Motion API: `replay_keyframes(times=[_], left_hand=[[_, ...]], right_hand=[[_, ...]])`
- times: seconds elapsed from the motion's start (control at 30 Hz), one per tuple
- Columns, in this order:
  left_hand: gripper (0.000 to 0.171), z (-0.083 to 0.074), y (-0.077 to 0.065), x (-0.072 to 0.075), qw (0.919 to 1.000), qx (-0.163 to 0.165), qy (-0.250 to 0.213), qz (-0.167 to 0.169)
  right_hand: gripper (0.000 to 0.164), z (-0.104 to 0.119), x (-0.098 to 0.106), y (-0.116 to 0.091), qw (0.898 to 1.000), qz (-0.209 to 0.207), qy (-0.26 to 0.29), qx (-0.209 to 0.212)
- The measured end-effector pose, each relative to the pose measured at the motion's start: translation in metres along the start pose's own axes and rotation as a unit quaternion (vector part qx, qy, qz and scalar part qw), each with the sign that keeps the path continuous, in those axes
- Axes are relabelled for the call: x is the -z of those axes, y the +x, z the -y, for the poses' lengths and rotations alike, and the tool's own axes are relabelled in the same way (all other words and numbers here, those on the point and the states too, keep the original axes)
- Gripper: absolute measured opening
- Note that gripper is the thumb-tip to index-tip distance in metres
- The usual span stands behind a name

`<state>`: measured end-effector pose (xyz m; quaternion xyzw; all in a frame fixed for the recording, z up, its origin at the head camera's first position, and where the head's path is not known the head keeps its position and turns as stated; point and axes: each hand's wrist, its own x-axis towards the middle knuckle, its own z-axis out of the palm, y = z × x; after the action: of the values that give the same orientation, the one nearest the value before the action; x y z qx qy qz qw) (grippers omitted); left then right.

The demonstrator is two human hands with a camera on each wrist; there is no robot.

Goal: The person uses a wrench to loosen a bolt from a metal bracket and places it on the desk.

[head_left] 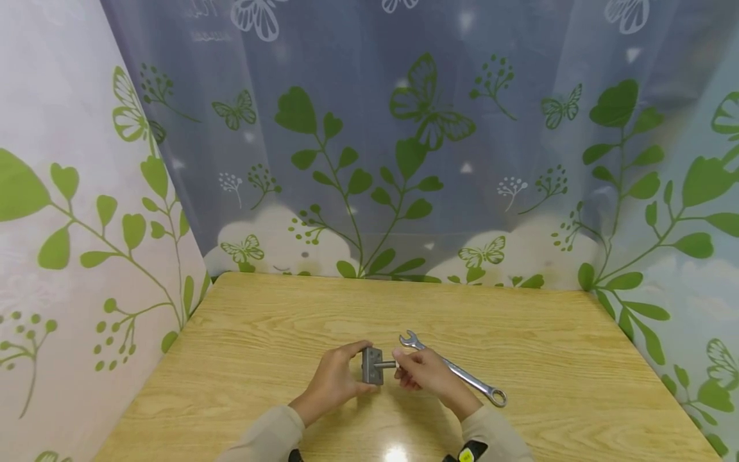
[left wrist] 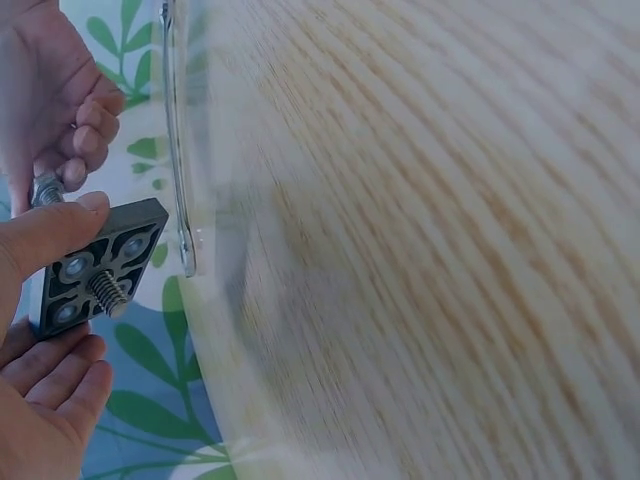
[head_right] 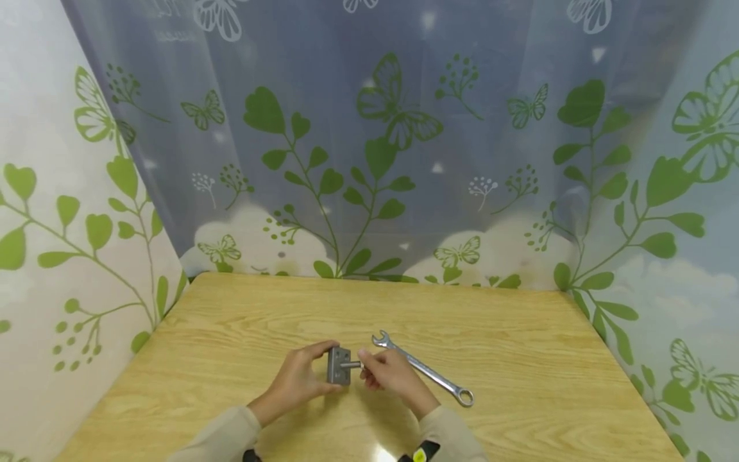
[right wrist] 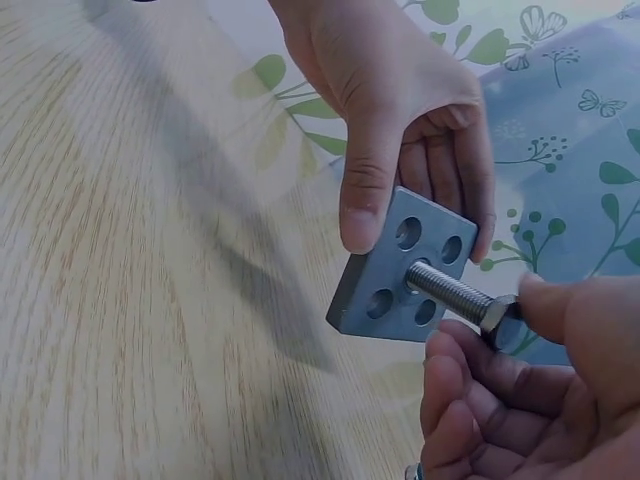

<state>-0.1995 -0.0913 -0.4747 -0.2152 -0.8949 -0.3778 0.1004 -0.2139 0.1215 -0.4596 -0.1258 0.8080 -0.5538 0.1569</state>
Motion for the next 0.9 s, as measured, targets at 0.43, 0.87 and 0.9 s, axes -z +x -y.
replay_keyframes(times=[0.43, 0.87, 0.9], left_hand=[[0.071, 0.0027, -0.0019, 0.0016, 0.9999, 0.006, -0.012, 0.008], [0.07, 0.0027, -0.002, 0.0004, 1.0, 0.0, -0.006, 0.006], [0.07, 0.0028, -0.0022, 0.0001, 1.0, -0.003, -0.004, 0.004]], right_hand=[[0.023, -0.0024, 0.0057, 0.0042, 0.995, -0.021, -0.028, 0.091], [0.038, -0.003, 0.0041, -0.0002, 0.999, 0.01, -0.028, 0.036], [0.041, -0.0037, 0.0034, -0.0004, 0.999, 0.012, -0.019, 0.024]])
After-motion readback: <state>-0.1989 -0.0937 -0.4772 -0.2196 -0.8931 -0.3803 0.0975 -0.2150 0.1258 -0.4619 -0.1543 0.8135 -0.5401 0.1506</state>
